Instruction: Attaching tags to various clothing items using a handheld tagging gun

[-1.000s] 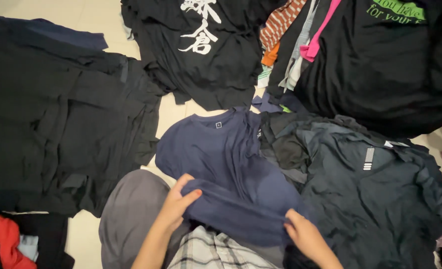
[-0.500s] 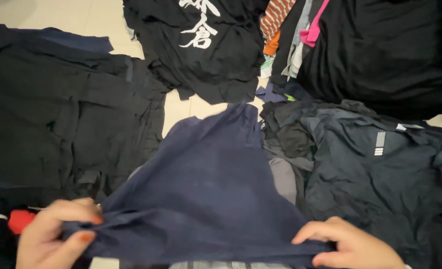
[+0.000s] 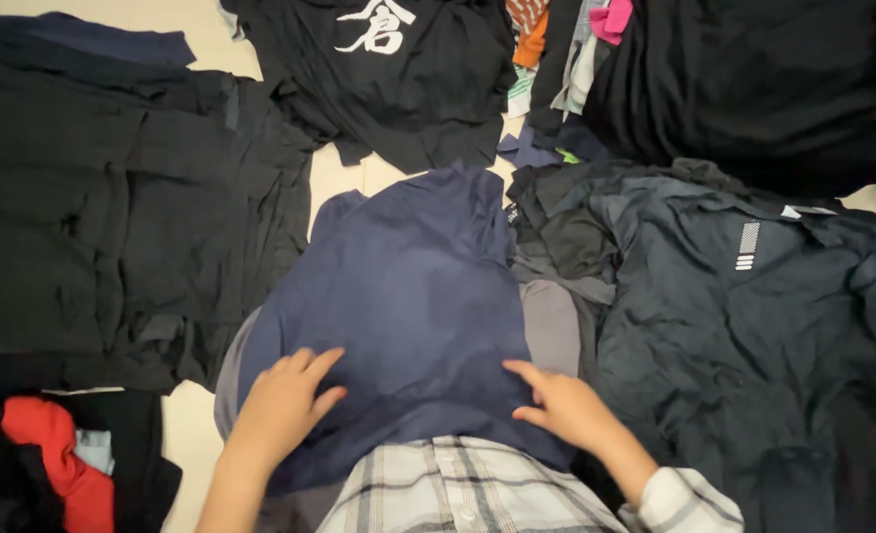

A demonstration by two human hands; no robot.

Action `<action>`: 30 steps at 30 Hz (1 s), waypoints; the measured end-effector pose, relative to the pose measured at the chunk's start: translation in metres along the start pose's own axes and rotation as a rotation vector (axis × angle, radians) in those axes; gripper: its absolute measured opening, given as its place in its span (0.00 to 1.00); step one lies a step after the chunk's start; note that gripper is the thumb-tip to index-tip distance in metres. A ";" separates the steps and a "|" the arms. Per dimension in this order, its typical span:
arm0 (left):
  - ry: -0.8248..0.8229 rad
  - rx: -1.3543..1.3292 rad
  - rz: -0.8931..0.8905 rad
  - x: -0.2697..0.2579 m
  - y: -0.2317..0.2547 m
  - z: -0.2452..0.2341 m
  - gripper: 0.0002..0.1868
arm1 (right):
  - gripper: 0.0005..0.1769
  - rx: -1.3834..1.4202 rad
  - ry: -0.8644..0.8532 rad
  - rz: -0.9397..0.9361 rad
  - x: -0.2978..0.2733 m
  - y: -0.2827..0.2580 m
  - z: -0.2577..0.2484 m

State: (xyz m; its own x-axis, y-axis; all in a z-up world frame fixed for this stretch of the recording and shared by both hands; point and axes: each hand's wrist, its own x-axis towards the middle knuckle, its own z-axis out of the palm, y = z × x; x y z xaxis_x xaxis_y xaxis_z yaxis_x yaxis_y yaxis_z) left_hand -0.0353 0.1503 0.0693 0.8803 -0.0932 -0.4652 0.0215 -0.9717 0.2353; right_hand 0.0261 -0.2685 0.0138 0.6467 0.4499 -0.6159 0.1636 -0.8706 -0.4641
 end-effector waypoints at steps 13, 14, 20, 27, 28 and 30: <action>-0.004 -0.144 0.291 0.057 0.056 0.090 0.28 | 0.07 0.160 -0.012 0.035 -0.114 0.072 -0.072; -0.158 -0.164 0.249 0.056 0.059 0.106 0.28 | 0.03 0.105 -0.150 0.091 -0.118 0.076 -0.069; -0.063 -0.082 0.280 0.060 0.066 0.125 0.24 | 0.19 0.073 0.268 -0.125 -0.063 0.039 -0.064; -0.058 -0.041 0.159 0.106 0.076 0.047 0.31 | 0.26 -0.226 0.589 -0.278 0.094 -0.010 -0.038; -0.080 -0.053 0.093 0.109 0.077 0.043 0.31 | 0.26 -0.295 0.536 -0.130 0.108 -0.017 -0.028; -0.093 -0.061 0.027 0.123 0.070 0.065 0.31 | 0.26 -0.363 0.491 0.014 0.132 -0.024 -0.016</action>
State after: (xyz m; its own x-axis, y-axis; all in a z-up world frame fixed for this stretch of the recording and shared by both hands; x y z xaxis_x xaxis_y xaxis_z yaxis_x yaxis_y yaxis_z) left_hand 0.0437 0.0568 -0.0272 0.8335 -0.1416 -0.5341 0.0297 -0.9537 0.2993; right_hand 0.1194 -0.1913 -0.0455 0.9044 0.3683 -0.2153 0.3398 -0.9271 -0.1582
